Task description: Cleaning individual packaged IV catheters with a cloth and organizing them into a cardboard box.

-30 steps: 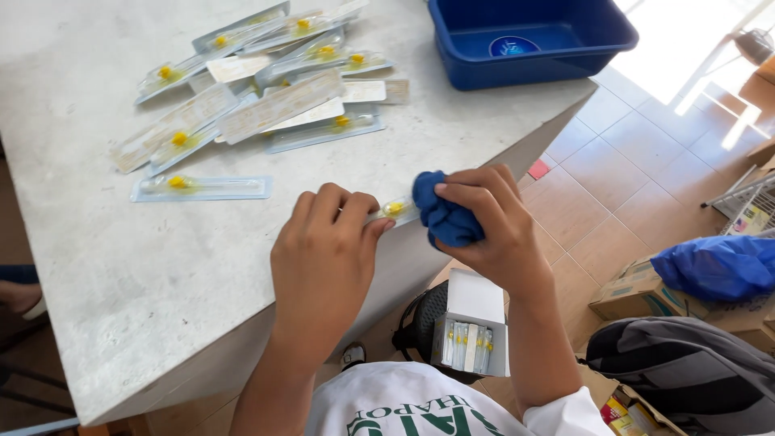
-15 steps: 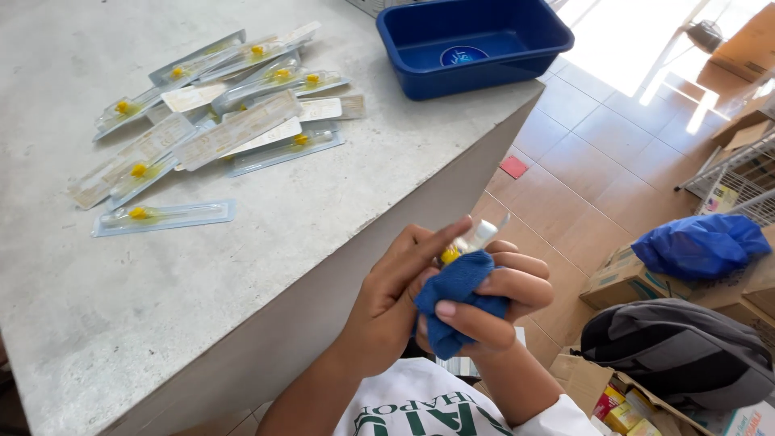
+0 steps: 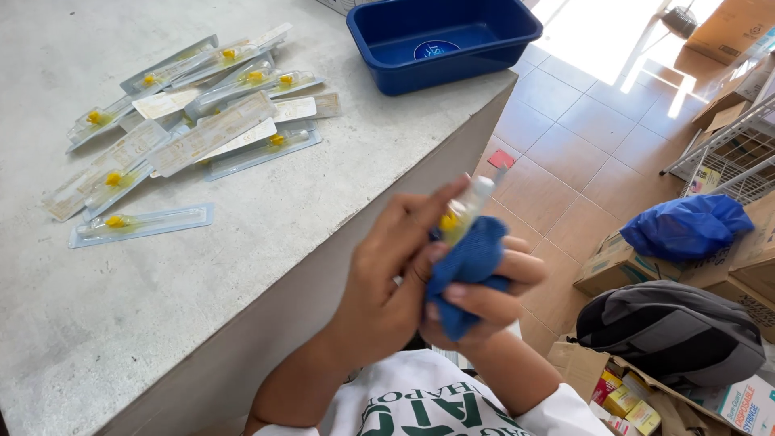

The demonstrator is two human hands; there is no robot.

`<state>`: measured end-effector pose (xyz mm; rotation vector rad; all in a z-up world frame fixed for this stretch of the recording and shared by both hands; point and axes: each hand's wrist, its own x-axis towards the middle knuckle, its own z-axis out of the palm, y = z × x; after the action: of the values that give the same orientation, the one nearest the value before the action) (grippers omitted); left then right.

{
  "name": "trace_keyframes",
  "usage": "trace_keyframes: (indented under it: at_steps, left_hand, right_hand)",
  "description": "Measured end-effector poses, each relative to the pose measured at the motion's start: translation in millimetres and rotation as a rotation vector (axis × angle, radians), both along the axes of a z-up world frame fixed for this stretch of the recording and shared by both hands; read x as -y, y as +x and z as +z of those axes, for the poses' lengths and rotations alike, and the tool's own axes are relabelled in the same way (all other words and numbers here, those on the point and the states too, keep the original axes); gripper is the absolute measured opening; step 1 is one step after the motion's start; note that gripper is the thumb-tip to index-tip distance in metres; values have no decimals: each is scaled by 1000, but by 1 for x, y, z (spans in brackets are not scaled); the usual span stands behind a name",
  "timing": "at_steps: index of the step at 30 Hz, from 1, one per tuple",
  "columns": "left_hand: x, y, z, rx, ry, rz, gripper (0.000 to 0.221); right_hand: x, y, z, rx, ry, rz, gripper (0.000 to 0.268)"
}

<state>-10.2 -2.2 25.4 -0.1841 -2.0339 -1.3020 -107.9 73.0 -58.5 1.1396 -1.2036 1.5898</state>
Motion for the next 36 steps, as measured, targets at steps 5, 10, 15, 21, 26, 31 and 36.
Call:
trace_keyframes:
  at_steps: [5,10,15,21,26,31,36]
  left_hand:
    - [15,0,-27,-297,356,-12,50]
    - [13,-11,-39,-635,776,-285,69]
    - [-8,-19,-29,-174,242,24,36]
    - [4,-39,-47,-567,-59,340,39]
    - [12,-32,-28,-480,-47,324,43]
    - [-3,-18,-36,-170,496,20,28]
    - [-11,1,-28,-102,223,26,53]
  right_hand:
    - [-1,-4,-12,-98,239,304,38]
    - [-7,-16,3,84,18,376,21]
    - [-15,-9,15,308,97,725,40]
    - [-4,-9,-12,197,29,640,42]
    - [-19,-22,-15,189,24,515,50]
    - [-18,-16,-8,160,-10,435,55]
    - [-11,-3,-31,219,184,188,59]
